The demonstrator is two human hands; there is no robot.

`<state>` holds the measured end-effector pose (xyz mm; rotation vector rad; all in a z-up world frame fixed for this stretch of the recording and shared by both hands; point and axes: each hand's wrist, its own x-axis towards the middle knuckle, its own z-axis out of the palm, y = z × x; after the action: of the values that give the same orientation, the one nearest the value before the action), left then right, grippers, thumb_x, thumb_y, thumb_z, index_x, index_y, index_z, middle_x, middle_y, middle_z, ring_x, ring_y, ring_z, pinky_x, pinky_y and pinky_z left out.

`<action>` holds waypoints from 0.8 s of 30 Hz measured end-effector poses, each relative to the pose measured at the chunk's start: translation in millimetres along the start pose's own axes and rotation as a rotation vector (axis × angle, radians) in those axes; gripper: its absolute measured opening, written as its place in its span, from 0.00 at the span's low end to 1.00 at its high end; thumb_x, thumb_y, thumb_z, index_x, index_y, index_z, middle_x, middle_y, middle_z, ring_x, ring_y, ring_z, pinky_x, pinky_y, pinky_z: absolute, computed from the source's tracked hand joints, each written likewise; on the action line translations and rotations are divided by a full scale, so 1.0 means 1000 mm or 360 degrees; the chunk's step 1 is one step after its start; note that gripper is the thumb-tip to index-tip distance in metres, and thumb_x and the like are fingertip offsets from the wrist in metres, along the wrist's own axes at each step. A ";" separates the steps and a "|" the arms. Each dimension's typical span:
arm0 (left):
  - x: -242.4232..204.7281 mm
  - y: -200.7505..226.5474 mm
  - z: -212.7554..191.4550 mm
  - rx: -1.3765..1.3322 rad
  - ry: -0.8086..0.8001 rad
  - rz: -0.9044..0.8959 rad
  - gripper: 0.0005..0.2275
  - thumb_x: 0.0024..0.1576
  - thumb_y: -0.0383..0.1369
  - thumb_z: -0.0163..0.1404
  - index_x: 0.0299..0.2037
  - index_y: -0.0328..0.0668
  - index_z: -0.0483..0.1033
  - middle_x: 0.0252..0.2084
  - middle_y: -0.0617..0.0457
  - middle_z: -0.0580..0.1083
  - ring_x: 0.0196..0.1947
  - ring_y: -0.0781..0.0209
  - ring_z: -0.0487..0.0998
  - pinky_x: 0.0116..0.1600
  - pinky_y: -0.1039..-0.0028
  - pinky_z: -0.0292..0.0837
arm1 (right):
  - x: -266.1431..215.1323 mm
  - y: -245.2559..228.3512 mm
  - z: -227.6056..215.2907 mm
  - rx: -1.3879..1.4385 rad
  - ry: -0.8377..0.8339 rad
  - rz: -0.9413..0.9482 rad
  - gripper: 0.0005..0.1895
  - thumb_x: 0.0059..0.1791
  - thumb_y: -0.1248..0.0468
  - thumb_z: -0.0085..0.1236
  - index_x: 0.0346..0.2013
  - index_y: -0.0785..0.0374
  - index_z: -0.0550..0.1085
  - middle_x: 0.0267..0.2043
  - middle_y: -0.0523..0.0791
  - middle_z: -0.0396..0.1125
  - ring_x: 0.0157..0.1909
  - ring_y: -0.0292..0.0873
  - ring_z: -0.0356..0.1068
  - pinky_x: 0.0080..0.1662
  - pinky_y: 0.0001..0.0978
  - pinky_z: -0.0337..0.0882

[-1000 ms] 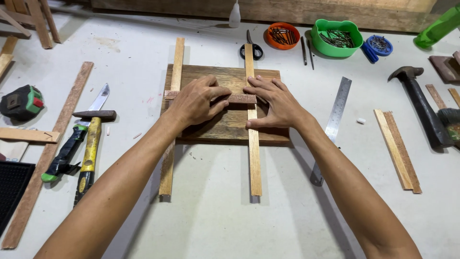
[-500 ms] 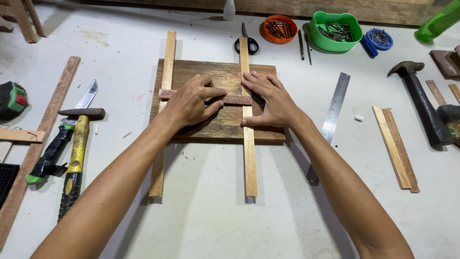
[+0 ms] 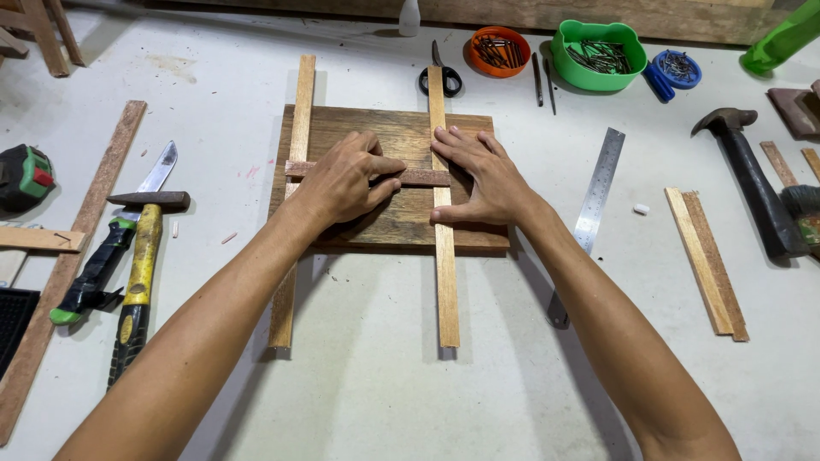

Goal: The person picks nails from a container and positions thin wooden strips across a wooden board, hammering the nails to fasten the strips into a lattice frame. They align the strips, press pieces into place, and reposition strips as they build the frame.

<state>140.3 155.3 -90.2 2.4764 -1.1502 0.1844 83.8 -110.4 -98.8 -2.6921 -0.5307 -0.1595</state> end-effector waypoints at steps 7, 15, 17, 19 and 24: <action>0.004 0.007 -0.008 0.0023 -0.0114 -0.0087 0.14 0.56 0.44 0.57 0.50 0.56 0.82 0.37 0.52 0.71 0.40 0.57 0.70 0.50 0.65 0.72 | 0.003 0.002 0.000 0.0208 0.0072 0.0021 0.27 0.59 0.46 0.35 0.68 0.54 0.67 0.76 0.41 0.56 0.80 0.43 0.47 0.76 0.53 0.41; -0.001 0.014 -0.016 0.0326 -0.0108 -0.0007 0.13 0.57 0.45 0.55 0.50 0.57 0.82 0.37 0.51 0.71 0.40 0.56 0.69 0.49 0.61 0.68 | 0.008 -0.007 -0.005 0.0093 0.0048 0.0086 0.23 0.54 0.54 0.52 0.63 0.56 0.70 0.72 0.42 0.58 0.76 0.43 0.50 0.73 0.51 0.44; -0.003 0.009 -0.005 0.0399 0.0002 0.0097 0.13 0.58 0.43 0.54 0.49 0.55 0.83 0.37 0.51 0.72 0.40 0.57 0.70 0.51 0.60 0.67 | 0.010 -0.005 -0.005 0.0056 0.0050 0.0100 0.23 0.53 0.54 0.54 0.62 0.57 0.71 0.71 0.43 0.59 0.75 0.44 0.51 0.72 0.53 0.46; -0.003 0.007 0.004 0.0472 0.0112 0.0201 0.12 0.58 0.41 0.52 0.47 0.52 0.83 0.37 0.50 0.72 0.41 0.57 0.70 0.53 0.60 0.66 | 0.011 -0.015 -0.013 0.0020 0.0052 0.0115 0.22 0.53 0.55 0.55 0.60 0.57 0.73 0.70 0.44 0.60 0.74 0.45 0.52 0.71 0.54 0.48; 0.003 0.028 0.011 0.0575 0.0112 0.0268 0.09 0.62 0.34 0.49 0.36 0.46 0.82 0.40 0.51 0.73 0.45 0.58 0.72 0.61 0.61 0.65 | 0.011 -0.018 -0.017 0.0034 0.0146 0.0050 0.11 0.50 0.57 0.59 0.36 0.62 0.78 0.67 0.48 0.65 0.66 0.49 0.65 0.65 0.50 0.65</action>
<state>120.6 133.1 -91.1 2.6472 -1.3993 0.5686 86.7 -97.8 -74.9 -2.6556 -0.4594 -0.2660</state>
